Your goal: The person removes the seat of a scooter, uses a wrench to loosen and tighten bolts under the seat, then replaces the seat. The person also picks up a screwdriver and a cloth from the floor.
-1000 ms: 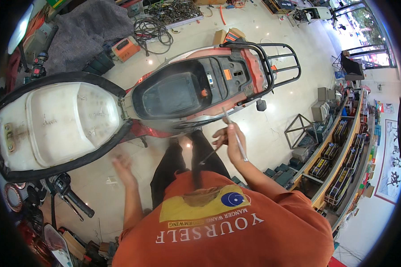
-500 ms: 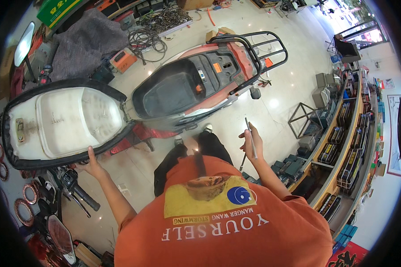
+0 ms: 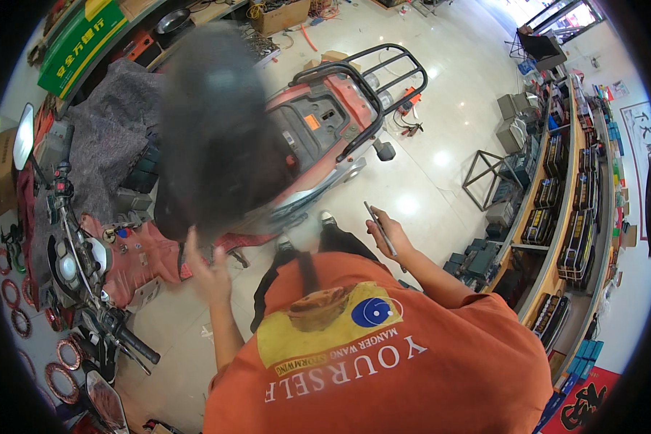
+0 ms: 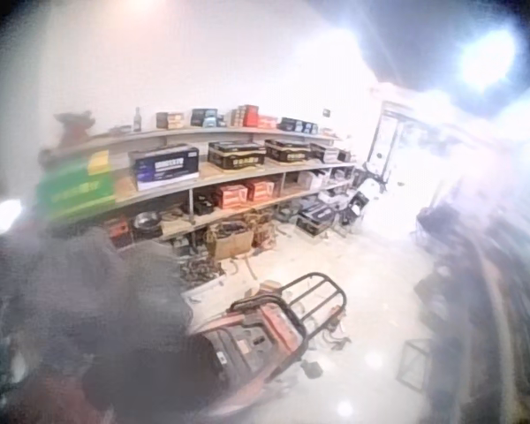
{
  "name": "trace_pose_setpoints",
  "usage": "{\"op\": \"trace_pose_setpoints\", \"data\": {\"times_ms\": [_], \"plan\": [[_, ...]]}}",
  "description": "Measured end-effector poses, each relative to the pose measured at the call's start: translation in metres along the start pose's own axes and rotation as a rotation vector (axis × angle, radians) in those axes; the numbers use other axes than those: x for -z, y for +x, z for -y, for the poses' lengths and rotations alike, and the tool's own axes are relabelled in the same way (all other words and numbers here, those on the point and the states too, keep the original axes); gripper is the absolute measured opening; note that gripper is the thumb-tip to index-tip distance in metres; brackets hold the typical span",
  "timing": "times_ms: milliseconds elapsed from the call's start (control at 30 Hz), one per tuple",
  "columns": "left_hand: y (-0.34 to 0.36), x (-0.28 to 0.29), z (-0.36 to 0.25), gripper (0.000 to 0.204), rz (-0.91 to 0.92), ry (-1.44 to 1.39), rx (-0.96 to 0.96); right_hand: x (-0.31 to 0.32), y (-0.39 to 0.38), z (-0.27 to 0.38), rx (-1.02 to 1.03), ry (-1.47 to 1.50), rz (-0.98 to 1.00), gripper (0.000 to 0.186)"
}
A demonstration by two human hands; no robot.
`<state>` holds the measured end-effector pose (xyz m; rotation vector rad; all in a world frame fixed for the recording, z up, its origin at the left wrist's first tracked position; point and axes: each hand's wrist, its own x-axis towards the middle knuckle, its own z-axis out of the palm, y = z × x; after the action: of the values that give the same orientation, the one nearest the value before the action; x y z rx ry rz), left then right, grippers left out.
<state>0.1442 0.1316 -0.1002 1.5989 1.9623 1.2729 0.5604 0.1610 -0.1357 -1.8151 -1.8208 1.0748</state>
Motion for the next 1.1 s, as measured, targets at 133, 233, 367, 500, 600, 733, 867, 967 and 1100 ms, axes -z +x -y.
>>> {"op": "trace_pose_setpoints", "data": {"times_ms": [133,233,367,500,600,733,867,967,1100], "plan": [[0.027,-0.047,-0.032,0.067,0.251,0.171,-0.151,0.007,-0.007,-0.012,-0.015,-0.006,-0.017,0.046],[0.048,-0.083,-0.039,0.068,0.343,0.234,-0.249,0.010,-0.022,-0.031,-0.059,0.029,-0.031,0.046],[0.074,-0.129,-0.052,0.069,0.482,0.283,-0.338,0.018,-0.041,-0.039,-0.187,0.106,-0.051,0.046],[0.099,-0.183,-0.065,0.069,0.531,0.275,-0.472,0.023,-0.063,-0.059,-0.246,0.138,-0.096,0.045],[0.115,-0.225,-0.082,0.069,0.551,0.345,-0.513,0.025,-0.072,-0.080,-0.270,0.127,-0.117,0.045],[0.128,-0.263,-0.066,0.073,0.643,0.421,-0.446,0.044,-0.071,-0.079,-0.302,0.171,-0.133,0.046],[0.133,-0.268,-0.063,0.067,0.630,0.345,-0.402,0.057,-0.055,-0.095,-0.330,0.151,-0.114,0.047],[0.119,-0.254,-0.063,0.053,0.518,0.279,-0.246,0.072,-0.022,-0.085,-0.344,0.140,-0.047,0.044],[0.049,-0.228,-0.046,0.044,0.340,0.218,-0.088,0.093,0.021,-0.075,-0.426,0.188,0.032,0.043]]}}
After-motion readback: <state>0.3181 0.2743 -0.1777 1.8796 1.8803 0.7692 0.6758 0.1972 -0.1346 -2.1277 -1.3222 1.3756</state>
